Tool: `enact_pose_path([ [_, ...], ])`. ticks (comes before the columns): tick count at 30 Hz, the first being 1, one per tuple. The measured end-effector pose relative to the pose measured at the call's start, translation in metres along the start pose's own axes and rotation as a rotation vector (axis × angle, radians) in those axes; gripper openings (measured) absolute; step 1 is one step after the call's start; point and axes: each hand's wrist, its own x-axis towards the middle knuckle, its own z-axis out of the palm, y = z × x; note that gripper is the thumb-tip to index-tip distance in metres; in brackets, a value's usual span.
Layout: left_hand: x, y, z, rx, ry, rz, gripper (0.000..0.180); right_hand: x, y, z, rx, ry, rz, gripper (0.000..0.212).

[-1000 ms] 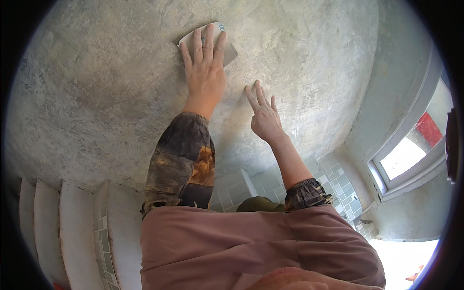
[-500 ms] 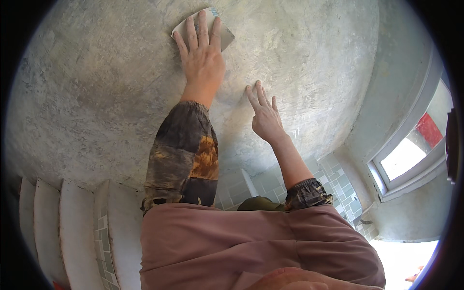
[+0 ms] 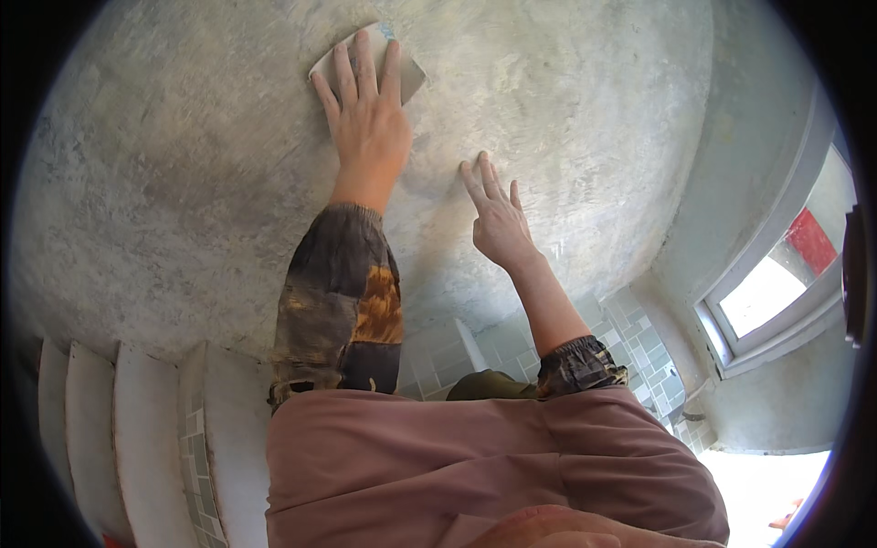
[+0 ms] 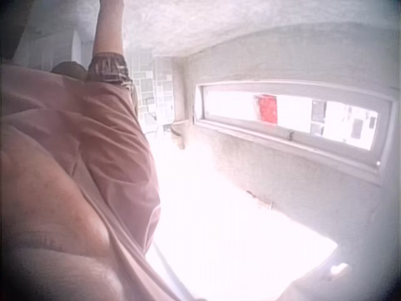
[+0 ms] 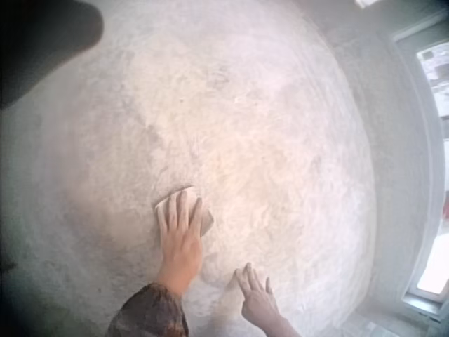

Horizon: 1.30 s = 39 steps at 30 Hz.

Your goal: The person sands a ceiling surface using a sanding block held in both hands. They move the block across the ceiling in repeated strokes, occasionally pausing to feel the surface with their fingers.

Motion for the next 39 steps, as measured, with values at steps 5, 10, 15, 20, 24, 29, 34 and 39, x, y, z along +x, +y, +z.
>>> enact_pose_path([
  [5, -0.032, 0.009, 0.001, -0.038, -0.092, 0.058, 0.067, 0.000, 0.001, -0.001, -0.004, 0.001, 0.000, 0.094],
  [10, -0.025, 0.010, 0.004, -0.002, -0.108, 0.128, 0.072, 0.000, -0.001, 0.001, 0.021, 0.010, 0.008, 0.094],
  [15, -0.017, 0.014, 0.008, -0.099, -0.053, 0.127, 0.073, 0.000, 0.000, 0.002, 0.002, 0.016, -0.005, 0.094],
  [20, -0.037, 0.017, 0.006, -0.088, -0.117, 0.124, 0.074, 0.001, 0.000, 0.001, -0.005, 0.006, -0.003, 0.093],
  [24, -0.037, 0.016, 0.007, -0.092, -0.096, 0.124, 0.073, 0.001, -0.001, 0.003, -0.007, 0.019, -0.003, 0.093],
  [29, -0.033, 0.019, 0.008, -0.091, -0.120, 0.107, 0.073, 0.001, -0.001, 0.003, -0.011, 0.023, 0.000, 0.092],
  [34, -0.032, 0.020, 0.010, -0.096, -0.110, 0.090, 0.074, 0.001, -0.002, 0.003, -0.020, 0.026, -0.004, 0.091],
  [39, -0.031, 0.021, 0.011, -0.068, -0.104, 0.070, 0.067, 0.003, -0.005, 0.004, -0.015, 0.033, 0.026, 0.091],
])
